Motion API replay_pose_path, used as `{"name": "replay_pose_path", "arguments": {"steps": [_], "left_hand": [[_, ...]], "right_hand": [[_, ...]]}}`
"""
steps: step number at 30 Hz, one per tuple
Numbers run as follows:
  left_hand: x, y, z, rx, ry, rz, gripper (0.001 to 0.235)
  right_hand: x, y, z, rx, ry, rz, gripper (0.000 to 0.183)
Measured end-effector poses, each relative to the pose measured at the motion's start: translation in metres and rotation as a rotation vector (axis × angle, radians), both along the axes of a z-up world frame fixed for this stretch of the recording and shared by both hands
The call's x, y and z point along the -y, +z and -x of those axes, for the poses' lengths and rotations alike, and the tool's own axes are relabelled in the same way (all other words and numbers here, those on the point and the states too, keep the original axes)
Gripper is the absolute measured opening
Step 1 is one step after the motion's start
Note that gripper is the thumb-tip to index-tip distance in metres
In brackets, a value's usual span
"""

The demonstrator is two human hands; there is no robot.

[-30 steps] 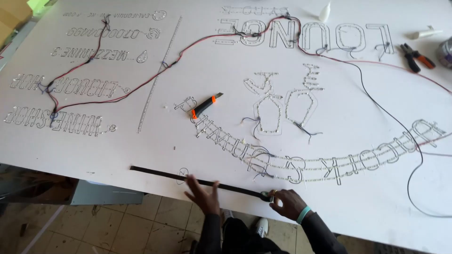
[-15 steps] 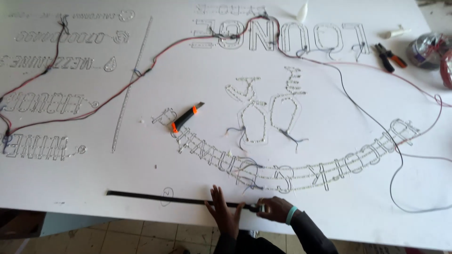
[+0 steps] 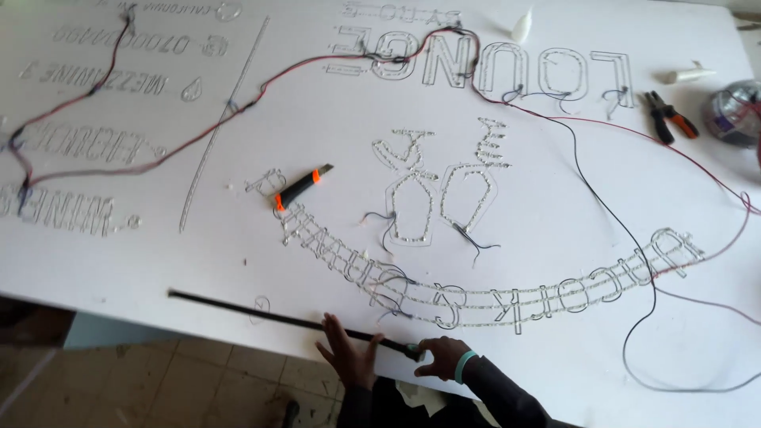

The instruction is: Wiring LED strips into sign letters on a fabrication board

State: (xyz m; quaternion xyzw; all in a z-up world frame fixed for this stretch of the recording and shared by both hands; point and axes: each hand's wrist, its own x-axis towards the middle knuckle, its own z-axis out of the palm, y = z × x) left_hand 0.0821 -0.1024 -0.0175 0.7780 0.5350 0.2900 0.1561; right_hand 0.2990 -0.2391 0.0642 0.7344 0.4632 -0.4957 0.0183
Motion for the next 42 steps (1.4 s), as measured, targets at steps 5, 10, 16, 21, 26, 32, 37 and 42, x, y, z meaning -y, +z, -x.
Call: {"name": "replay_pose_path", "arguments": {"steps": [5, 10, 16, 21, 26, 32, 37, 42], "left_hand": [[0.010, 0.008, -0.005, 0.022, 0.076, -0.006, 0.147], [0.018, 0.011, -0.004, 0.050, 0.105, 0.096, 0.157], [0.043, 0.014, -0.019, 0.088, 0.308, 0.082, 0.155], [0.105, -0.007, -0.052, 0.099, 0.249, -0.130, 0.158], [0.174, 0.020, -0.123, 0.103, 0.111, -0.024, 0.156], [0.217, 0.024, -0.172, 0.012, -0.199, 0.072, 0.146], [0.207, 0.051, -0.157, -0.029, -0.316, 0.064, 0.112], [0.178, 0.069, -0.133, -0.019, -0.460, 0.004, 0.092]], "right_hand": [[0.077, -0.020, -0.065, 0.078, 0.071, -0.042, 0.043], [0.170, -0.036, -0.129, 0.212, 0.099, -0.198, 0.028], [0.222, -0.050, -0.160, 0.252, 0.060, -0.294, 0.052], [0.201, 0.004, -0.145, 0.023, -0.076, -0.195, 0.037], [0.205, 0.000, -0.145, -0.019, -0.032, -0.329, 0.035], [0.198, 0.006, -0.136, -0.070, -0.147, -0.344, 0.035], [0.176, 0.016, -0.116, -0.040, -0.158, -0.311, 0.056], [0.180, 0.020, -0.115, 0.062, -0.169, -0.225, 0.054]]}}
